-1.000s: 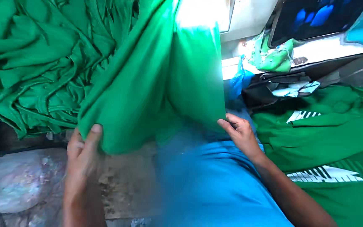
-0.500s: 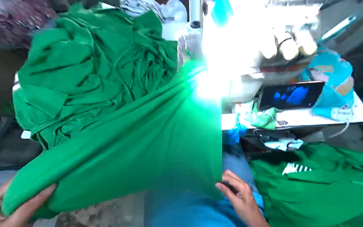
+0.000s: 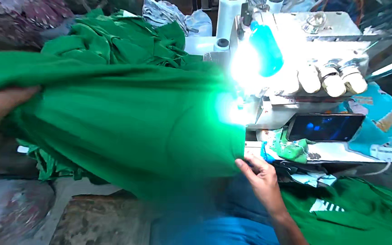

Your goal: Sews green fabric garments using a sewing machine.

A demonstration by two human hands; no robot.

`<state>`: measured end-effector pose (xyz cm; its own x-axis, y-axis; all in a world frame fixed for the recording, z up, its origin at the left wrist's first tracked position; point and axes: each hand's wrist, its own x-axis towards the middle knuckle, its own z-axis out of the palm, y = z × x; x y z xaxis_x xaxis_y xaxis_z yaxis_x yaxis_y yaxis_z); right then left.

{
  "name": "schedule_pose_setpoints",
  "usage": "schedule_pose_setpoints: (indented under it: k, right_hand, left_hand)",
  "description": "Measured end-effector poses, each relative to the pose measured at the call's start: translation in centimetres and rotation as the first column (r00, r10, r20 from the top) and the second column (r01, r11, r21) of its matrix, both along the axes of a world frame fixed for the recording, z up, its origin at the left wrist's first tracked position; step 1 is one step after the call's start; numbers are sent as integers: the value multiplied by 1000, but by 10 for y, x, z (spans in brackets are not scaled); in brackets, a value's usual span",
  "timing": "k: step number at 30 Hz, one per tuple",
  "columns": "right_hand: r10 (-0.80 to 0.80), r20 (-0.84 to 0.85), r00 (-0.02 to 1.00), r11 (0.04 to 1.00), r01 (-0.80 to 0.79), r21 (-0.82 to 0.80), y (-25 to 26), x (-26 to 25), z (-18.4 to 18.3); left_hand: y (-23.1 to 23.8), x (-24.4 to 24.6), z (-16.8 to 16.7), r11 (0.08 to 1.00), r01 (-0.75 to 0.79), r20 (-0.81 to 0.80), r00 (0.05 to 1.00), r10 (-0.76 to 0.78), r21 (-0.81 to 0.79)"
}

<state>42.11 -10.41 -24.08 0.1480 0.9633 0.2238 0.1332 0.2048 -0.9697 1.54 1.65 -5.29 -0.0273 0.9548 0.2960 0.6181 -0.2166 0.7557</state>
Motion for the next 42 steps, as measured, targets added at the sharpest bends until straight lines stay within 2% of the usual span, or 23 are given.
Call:
schedule_pose_setpoints:
  k: [2,4,7,8,10,14,16,18,25,30,35,42]
  right_hand:
    - [-26,35,999,999,25,35,17,2,6]
    - [-37,94,995,999,34,37,29,4,12]
    - [11,94,996,998,-5,-66,26,1,20]
    - [27,86,996,996,-20,-83,21,1,19]
    - [48,69,996,992,-39,-120,4,-1,9]
    - [15,-116,993,983,-36,-182,-29,-2,-3]
    - [-25,-191,981,982,-12,-189,-37,-1,-2]
    - [-47,-220,974,984,7,-179,-40,0,-1]
    - [-83,-201,976,986,51,-157,-38,-1,2]
    - [-97,-183,978,984,67,-164,-34,-1,-1]
    - [-48,-207,977,986,13,-168,-31,-4,1]
    - [-10,-139,990,993,-7,-121,-43,-2,3]
  left_hand:
    - [29,-6,-1,994,54,-61,997,-49,95]
    - [48,-2,-5,977,56,-207,978,-12,205]
    - [33,31,-13,972,52,-364,931,36,229]
    - [18,49,-18,973,76,-359,933,7,218]
    - [-24,93,-40,966,188,-247,959,-141,178]
    - [-96,158,-118,903,414,-81,910,-407,116]
    - [-113,180,-150,877,460,-13,886,-463,142]
    - [-122,200,-164,877,452,0,889,-458,166]
    - [-120,235,-171,847,484,-70,874,-481,221]
    - [-122,237,-176,849,487,-89,873,-480,205]
    - [-121,235,-180,857,465,-141,885,-444,223]
    - [-109,234,-173,821,462,-220,886,-408,336]
